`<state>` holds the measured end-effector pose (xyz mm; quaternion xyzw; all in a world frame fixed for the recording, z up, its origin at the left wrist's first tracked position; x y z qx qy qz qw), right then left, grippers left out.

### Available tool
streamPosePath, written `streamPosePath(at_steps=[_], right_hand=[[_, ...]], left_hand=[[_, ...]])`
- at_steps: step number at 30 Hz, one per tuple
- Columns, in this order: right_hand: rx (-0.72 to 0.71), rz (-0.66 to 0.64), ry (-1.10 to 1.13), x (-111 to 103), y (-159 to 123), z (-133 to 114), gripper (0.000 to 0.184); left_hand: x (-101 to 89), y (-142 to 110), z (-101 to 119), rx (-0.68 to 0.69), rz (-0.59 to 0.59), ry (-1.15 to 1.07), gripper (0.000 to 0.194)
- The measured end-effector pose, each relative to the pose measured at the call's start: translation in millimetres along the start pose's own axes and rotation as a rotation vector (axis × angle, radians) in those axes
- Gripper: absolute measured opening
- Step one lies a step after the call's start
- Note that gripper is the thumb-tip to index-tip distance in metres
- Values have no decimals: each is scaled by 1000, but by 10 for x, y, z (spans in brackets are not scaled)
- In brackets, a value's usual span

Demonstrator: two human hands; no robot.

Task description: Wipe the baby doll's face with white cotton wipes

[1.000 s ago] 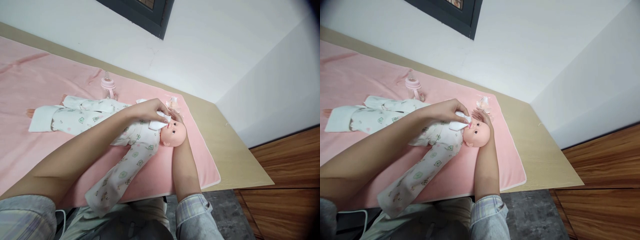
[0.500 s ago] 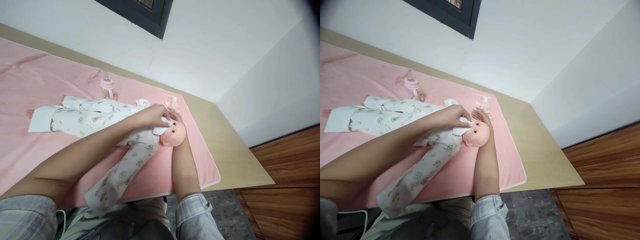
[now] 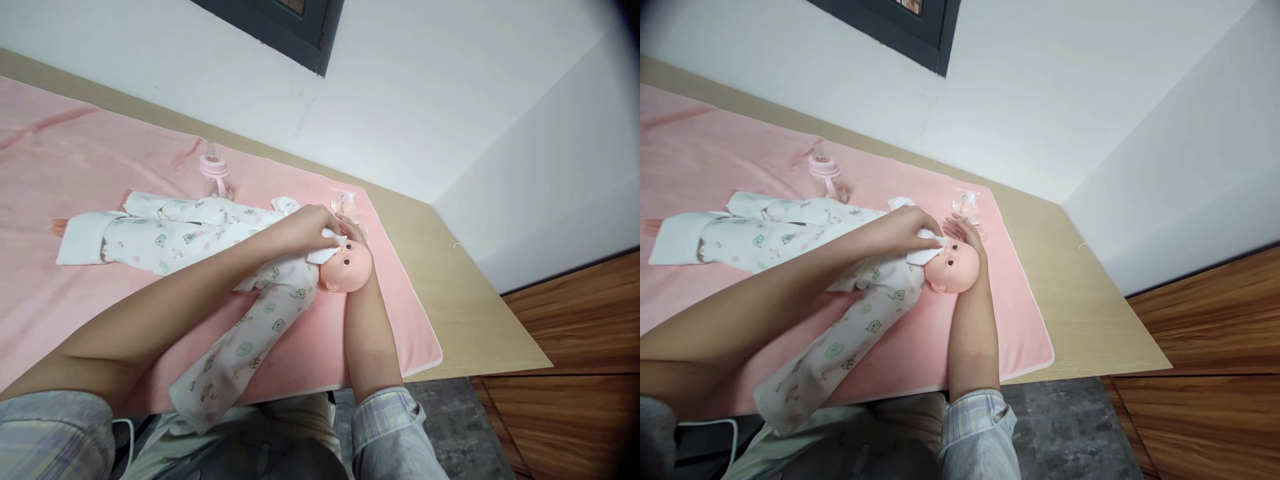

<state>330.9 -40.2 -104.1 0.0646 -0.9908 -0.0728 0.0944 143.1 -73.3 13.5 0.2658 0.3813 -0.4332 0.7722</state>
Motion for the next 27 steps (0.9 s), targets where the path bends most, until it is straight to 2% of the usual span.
streamPosePath(at_steps=[5,15,21,24,27], right_hand=[[-2,-12,-13,-11,-13,2,31],[-28,35,-60,-13,-15,20,28],[-40,19,-51,-12,-62,34,29],[-42,9,-55,-16,-52,24,28],[-9,25,-40,-26,-38,43,28]], left_hand=[[21,34,-41,21,30,51,19],[37,60,-30,-33,42,117,22],[16,70,-72,-43,47,126,23],[-58,29,-88,-49,16,116,23],[-131,-29,-86,-41,-70,68,21]])
Point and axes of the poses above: each hand's wrist, its own y-axis towards the middle knuckle, its own x-axis out of the palm, z = x × y, the point moved 3 cm from there along y, towards the middle knuckle, and after that the axes turned 13 degrees about -z, right-handed, at the moved point
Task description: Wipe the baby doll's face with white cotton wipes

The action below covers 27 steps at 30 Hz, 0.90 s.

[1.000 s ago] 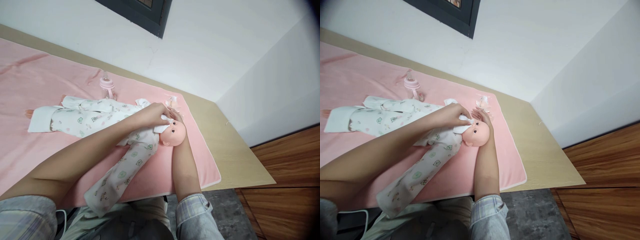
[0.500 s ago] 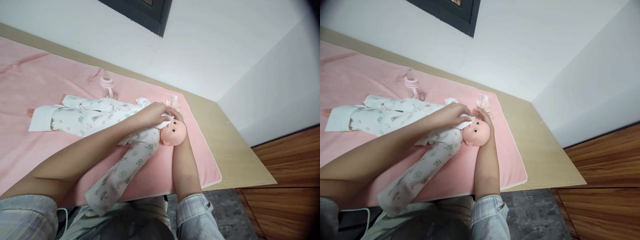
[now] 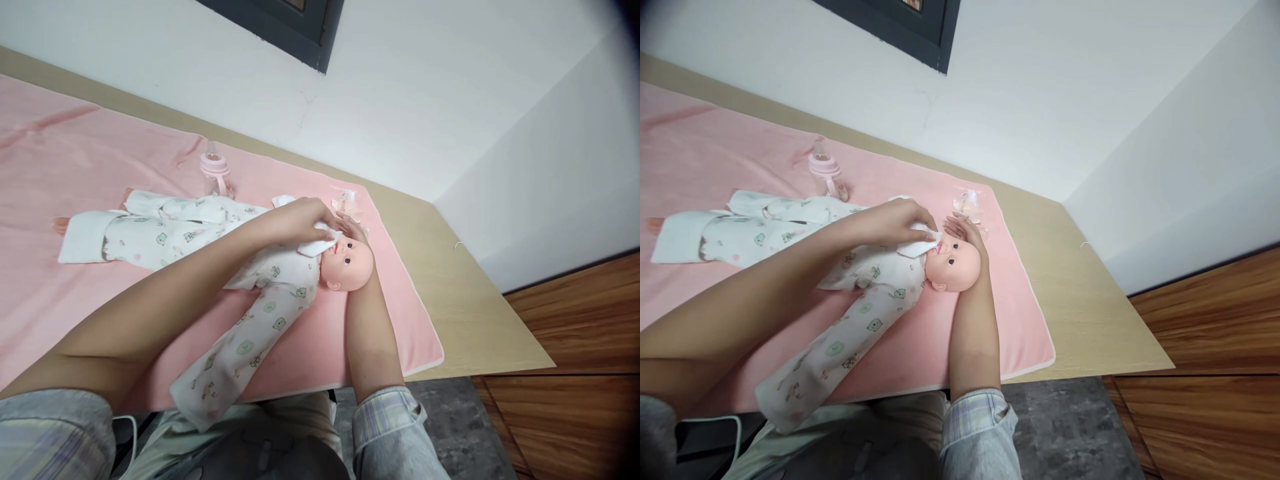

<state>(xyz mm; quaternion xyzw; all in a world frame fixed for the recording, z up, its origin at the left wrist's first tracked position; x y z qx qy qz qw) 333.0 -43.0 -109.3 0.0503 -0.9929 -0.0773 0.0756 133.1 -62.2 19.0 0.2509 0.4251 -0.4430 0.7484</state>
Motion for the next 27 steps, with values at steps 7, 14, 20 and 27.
streamPosePath(at_steps=[7,14,20,27], right_hand=[[34,-6,49,-9,17,16,31],[4,-50,51,1,40,-17,37],[-11,-68,-39,-51,97,48,40],[-10,-117,-91,-61,104,81,38]], left_hand=[[35,-17,-8,48,-101,-53,18],[110,14,-15,26,-89,3,17],[74,7,-18,-2,-62,52,16],[57,-14,-7,-20,-44,48,16]])
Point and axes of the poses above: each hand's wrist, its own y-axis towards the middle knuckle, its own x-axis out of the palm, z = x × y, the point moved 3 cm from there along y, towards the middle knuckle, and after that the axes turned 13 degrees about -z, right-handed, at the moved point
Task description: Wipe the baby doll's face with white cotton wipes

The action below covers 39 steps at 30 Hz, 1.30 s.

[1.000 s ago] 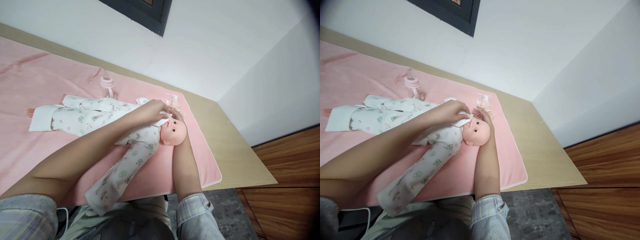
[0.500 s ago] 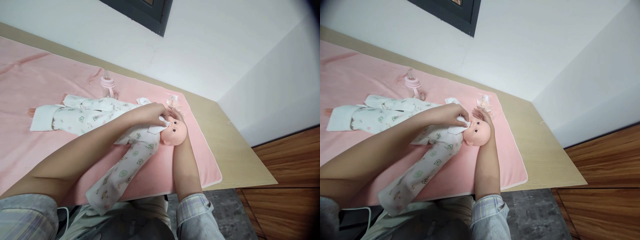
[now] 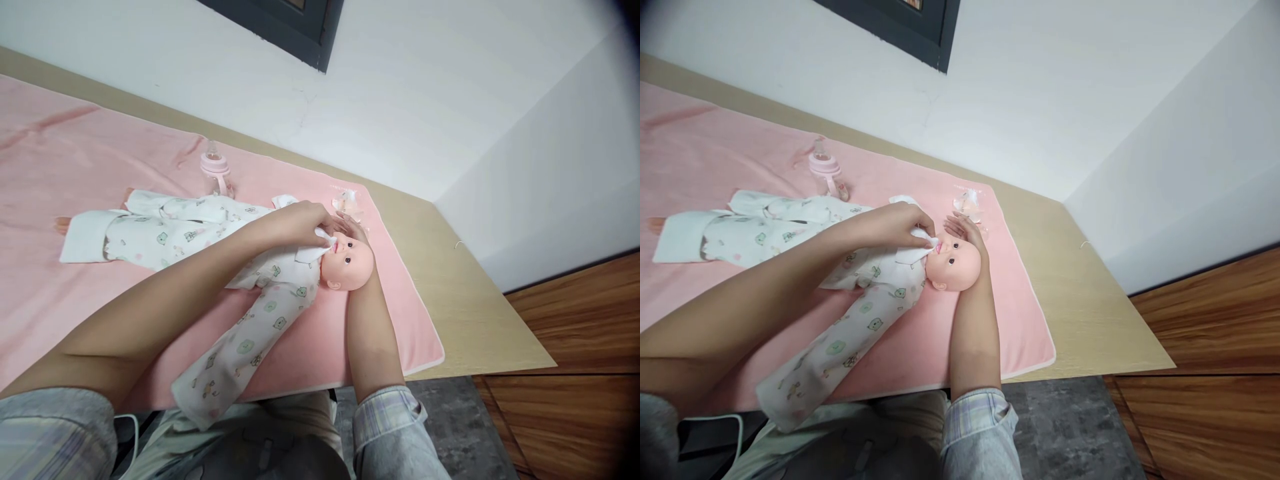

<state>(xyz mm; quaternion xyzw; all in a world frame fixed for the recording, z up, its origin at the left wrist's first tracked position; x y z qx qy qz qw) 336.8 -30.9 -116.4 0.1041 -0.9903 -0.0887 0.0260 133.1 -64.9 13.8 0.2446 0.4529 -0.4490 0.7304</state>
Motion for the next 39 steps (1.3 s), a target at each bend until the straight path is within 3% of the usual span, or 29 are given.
streamPosePath(at_steps=[16,22,39], right_hand=[[2,71,92,36,-17,-64,30],[13,40,143,82,-42,-121,29],[-17,81,56,78,-115,-125,34]], left_hand=[[-2,36,-16,-20,69,107,29],[-5,32,19,-10,92,72,26],[-38,-12,75,-4,76,6,30]])
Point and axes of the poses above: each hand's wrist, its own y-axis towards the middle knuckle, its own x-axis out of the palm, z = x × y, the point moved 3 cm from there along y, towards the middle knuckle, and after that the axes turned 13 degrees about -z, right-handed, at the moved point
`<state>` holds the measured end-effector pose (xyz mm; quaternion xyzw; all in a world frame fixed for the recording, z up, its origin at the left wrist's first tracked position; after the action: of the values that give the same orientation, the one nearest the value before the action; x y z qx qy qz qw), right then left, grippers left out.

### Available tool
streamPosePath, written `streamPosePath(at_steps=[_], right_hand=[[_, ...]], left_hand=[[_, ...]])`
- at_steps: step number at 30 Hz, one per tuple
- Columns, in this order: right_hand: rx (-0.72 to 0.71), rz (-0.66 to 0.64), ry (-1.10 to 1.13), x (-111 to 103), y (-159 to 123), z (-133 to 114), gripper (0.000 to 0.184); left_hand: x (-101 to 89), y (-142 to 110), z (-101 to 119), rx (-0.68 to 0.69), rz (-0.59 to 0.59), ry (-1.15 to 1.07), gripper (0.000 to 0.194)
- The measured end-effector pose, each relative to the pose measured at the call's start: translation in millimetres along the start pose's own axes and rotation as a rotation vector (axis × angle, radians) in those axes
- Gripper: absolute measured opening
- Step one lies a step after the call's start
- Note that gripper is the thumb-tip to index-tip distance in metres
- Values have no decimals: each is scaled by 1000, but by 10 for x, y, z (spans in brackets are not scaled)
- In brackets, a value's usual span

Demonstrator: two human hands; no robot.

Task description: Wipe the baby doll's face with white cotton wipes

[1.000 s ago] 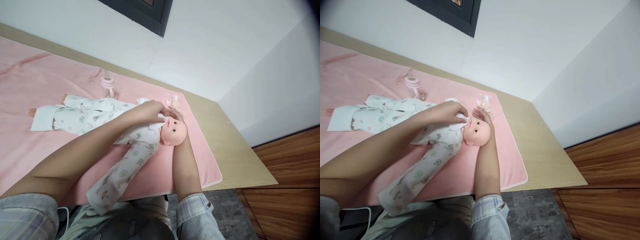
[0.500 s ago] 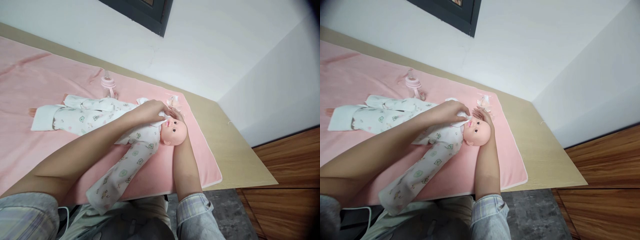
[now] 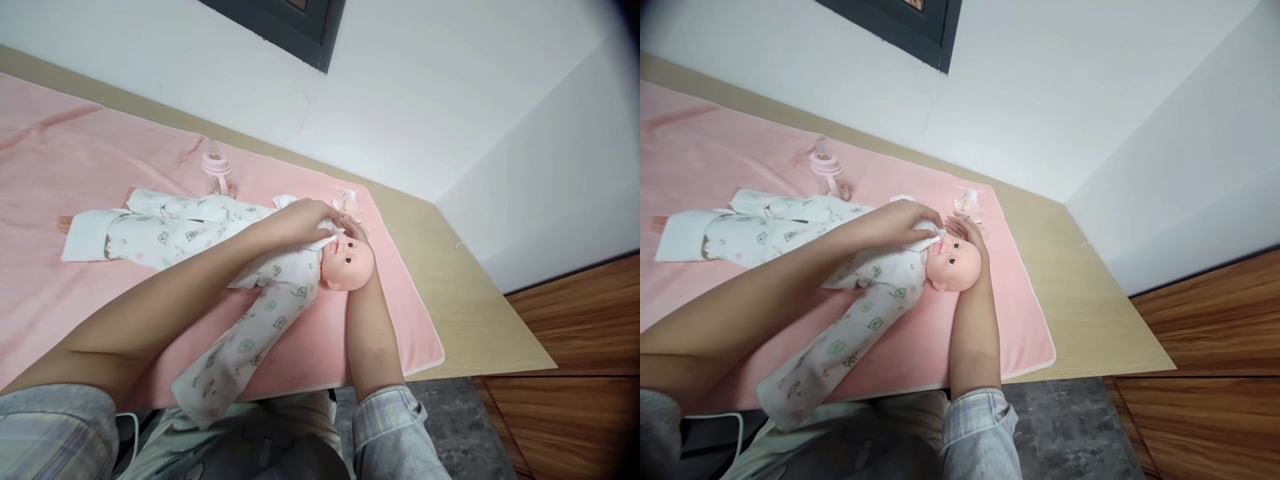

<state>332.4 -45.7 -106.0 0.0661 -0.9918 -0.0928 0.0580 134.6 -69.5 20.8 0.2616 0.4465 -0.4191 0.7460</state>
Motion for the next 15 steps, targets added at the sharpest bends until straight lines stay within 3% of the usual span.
streamPosePath(at_steps=[4,15], right_hand=[[-8,24,51,9,-13,-7,33],[-3,37,-50,58,-89,-86,34]], left_hand=[[5,-23,8,120,-39,-40,31],[69,-24,108,123,-94,-87,28]])
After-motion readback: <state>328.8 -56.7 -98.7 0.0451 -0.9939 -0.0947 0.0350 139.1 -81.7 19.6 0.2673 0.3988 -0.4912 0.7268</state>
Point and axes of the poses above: each hand's wrist, its own y-axis towards the middle knuckle, its own x-axis out of the palm, z = x × y, the point moved 3 cm from there along y, towards the middle knuckle, and after that the axes turned 13 degrees about -z, right-handed, at the moved point
